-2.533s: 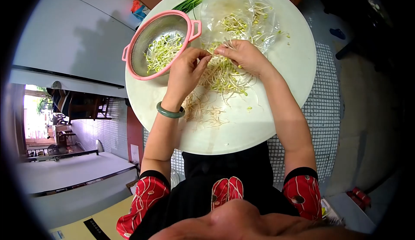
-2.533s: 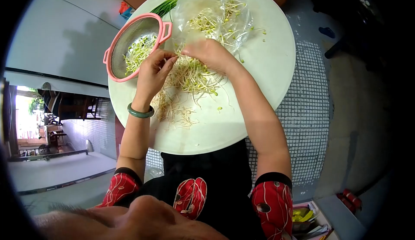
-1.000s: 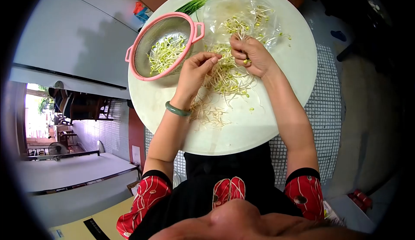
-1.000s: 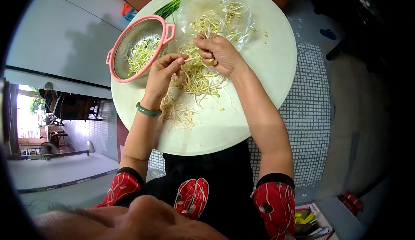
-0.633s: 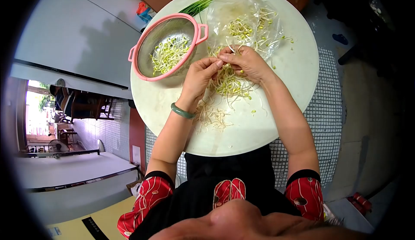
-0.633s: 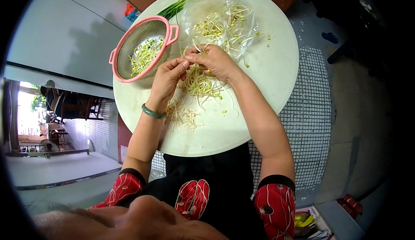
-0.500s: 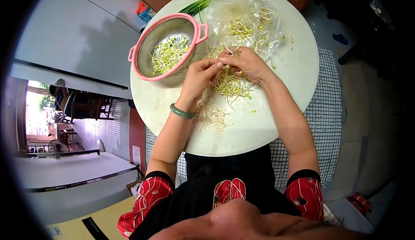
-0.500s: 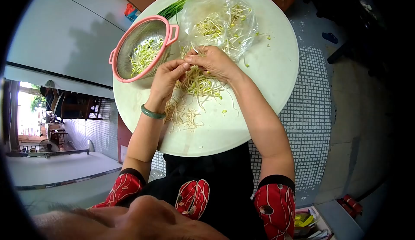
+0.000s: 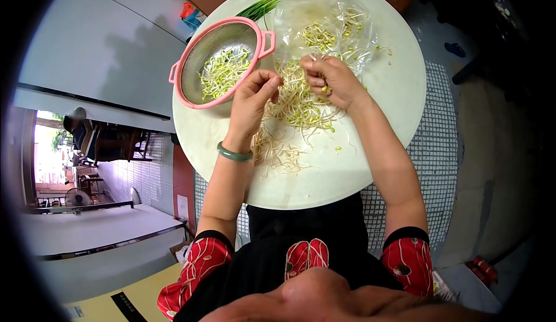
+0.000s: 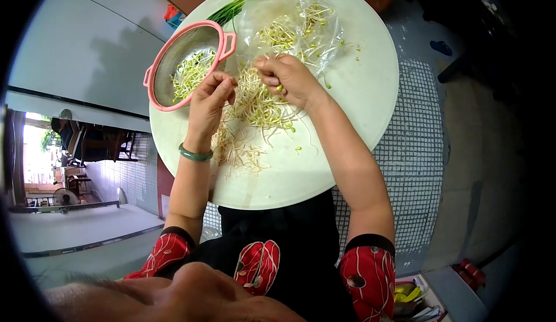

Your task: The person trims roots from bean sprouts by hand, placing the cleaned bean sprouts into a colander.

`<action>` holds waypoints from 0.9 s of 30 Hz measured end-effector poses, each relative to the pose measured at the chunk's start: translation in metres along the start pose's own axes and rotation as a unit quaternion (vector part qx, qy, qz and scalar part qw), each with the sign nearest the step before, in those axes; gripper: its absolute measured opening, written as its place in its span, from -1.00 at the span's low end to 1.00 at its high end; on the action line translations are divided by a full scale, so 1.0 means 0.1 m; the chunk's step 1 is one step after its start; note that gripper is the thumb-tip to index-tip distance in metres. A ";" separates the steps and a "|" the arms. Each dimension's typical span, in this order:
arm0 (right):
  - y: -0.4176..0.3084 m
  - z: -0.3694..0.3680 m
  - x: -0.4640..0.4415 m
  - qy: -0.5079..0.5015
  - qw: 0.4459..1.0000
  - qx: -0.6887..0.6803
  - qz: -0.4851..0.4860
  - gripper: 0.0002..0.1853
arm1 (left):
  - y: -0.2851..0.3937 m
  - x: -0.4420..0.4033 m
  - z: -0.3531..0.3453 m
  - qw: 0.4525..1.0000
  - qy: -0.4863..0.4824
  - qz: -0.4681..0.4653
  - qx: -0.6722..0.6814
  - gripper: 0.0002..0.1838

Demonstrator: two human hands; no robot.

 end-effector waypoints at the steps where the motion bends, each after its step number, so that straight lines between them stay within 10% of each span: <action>1: -0.04 0.02 0.01 -0.010 0.999 -0.033 0.007 -0.86 | 0.05 0.04 0.00 1.000 -0.012 0.016 -0.016 -0.84; 5: -0.21 0.08 0.02 -0.042 0.991 -0.102 0.070 -0.86 | -0.10 0.25 0.28 0.927 -0.120 0.148 -0.323 -0.76; 8: -0.28 0.03 0.05 -0.088 0.983 -0.134 0.091 -0.86 | 0.12 0.25 0.16 0.790 -0.035 -0.045 -0.611 -0.82; 20: -0.41 -0.09 0.20 -0.229 0.944 -0.201 0.125 -0.83 | 0.14 -0.04 -0.44 0.899 -0.053 -0.166 -0.402 -0.72; 27: -0.44 0.10 0.06 -0.091 0.961 -0.175 0.193 -0.87 | -0.07 -0.06 -0.14 0.990 -0.026 0.042 -0.129 -0.85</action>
Point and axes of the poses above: each hand's wrist, its own x-axis away from the middle knuckle, its own z-axis out of the back of the hand, y = z × x, the point moved 7 cm from there along -x, towards the middle knuckle, and after that the axes turned 1 degree about x, right-handed, at the moved point
